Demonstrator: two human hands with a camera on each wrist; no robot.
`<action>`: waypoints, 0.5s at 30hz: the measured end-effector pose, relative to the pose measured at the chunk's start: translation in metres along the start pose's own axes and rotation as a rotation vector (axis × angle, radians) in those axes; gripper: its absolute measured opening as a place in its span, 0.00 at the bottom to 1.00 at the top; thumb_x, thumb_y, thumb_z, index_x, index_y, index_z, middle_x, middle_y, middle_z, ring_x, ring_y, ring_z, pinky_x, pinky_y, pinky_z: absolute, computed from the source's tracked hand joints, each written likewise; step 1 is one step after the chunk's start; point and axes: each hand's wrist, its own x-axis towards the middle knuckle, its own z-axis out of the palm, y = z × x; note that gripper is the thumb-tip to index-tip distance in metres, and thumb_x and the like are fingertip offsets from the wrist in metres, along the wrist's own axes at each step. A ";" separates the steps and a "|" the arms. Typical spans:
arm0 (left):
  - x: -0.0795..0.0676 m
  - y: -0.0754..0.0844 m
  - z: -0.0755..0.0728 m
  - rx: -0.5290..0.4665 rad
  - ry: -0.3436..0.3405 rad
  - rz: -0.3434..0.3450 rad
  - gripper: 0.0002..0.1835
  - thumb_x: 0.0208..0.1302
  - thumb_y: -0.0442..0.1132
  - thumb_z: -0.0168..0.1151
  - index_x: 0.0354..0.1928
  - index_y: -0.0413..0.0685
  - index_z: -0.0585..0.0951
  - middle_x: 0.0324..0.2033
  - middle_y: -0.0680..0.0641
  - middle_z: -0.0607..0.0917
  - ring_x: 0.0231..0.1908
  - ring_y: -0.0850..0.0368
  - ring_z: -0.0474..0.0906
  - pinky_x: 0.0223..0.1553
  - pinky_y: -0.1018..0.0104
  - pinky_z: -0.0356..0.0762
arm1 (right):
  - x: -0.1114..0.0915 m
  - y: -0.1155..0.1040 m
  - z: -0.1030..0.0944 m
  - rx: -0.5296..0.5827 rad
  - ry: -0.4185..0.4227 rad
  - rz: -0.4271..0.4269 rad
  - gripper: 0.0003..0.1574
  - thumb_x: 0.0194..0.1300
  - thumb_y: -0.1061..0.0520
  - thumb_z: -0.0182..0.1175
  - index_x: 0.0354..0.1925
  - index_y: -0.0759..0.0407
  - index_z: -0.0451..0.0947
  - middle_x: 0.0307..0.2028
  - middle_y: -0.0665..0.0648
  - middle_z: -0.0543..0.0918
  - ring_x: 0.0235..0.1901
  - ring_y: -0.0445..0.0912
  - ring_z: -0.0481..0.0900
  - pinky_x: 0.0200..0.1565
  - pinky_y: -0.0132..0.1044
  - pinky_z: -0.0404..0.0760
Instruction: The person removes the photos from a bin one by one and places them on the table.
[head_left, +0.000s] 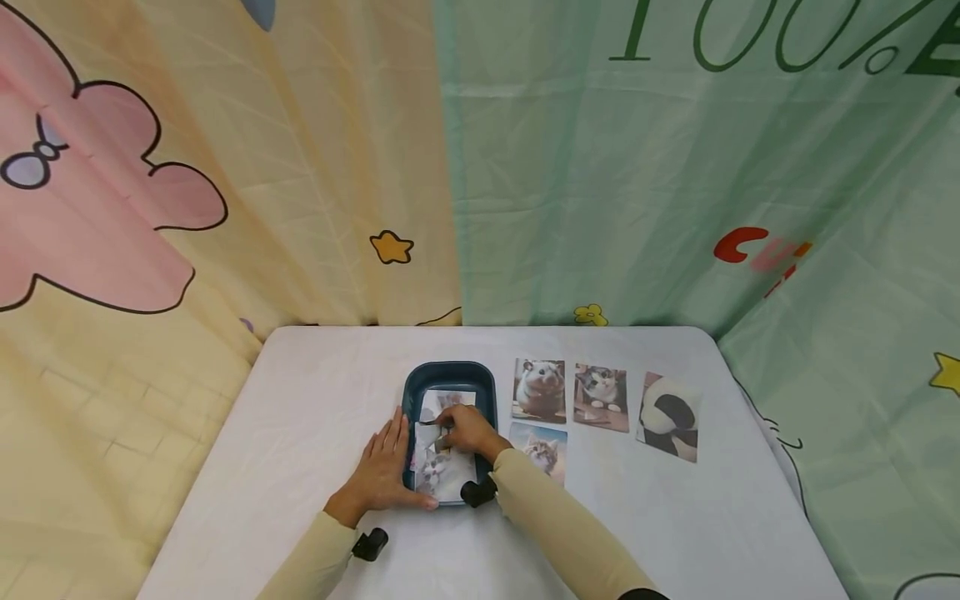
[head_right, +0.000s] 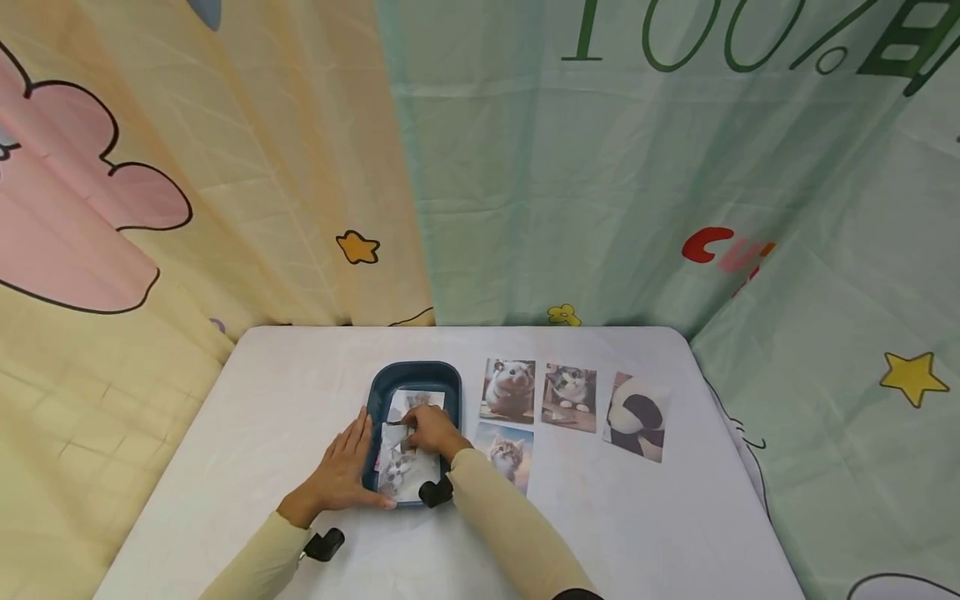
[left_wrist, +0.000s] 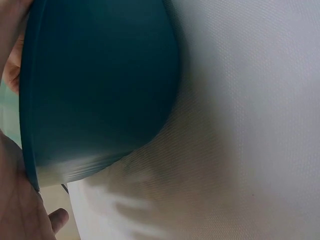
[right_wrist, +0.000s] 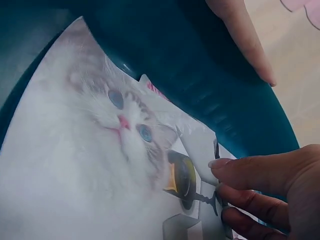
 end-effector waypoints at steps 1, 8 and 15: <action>0.000 0.000 0.001 0.000 -0.002 -0.004 0.79 0.30 0.78 0.69 0.74 0.31 0.43 0.75 0.35 0.38 0.73 0.36 0.41 0.69 0.38 0.42 | 0.000 0.000 0.000 -0.001 0.001 -0.006 0.17 0.50 0.62 0.71 0.42 0.61 0.85 0.37 0.54 0.87 0.40 0.45 0.82 0.44 0.35 0.78; -0.001 -0.001 0.002 -0.016 0.000 -0.008 0.79 0.29 0.77 0.70 0.74 0.31 0.43 0.75 0.35 0.39 0.73 0.36 0.41 0.69 0.38 0.42 | 0.002 0.003 0.000 0.154 0.025 -0.033 0.16 0.50 0.67 0.69 0.41 0.65 0.84 0.34 0.57 0.86 0.35 0.46 0.81 0.40 0.33 0.78; 0.000 0.000 0.000 -0.010 -0.005 -0.010 0.79 0.30 0.77 0.70 0.74 0.32 0.43 0.75 0.35 0.39 0.73 0.36 0.41 0.69 0.38 0.42 | 0.004 0.002 -0.005 0.313 0.032 0.033 0.16 0.50 0.66 0.72 0.41 0.64 0.85 0.37 0.56 0.85 0.41 0.48 0.82 0.44 0.36 0.80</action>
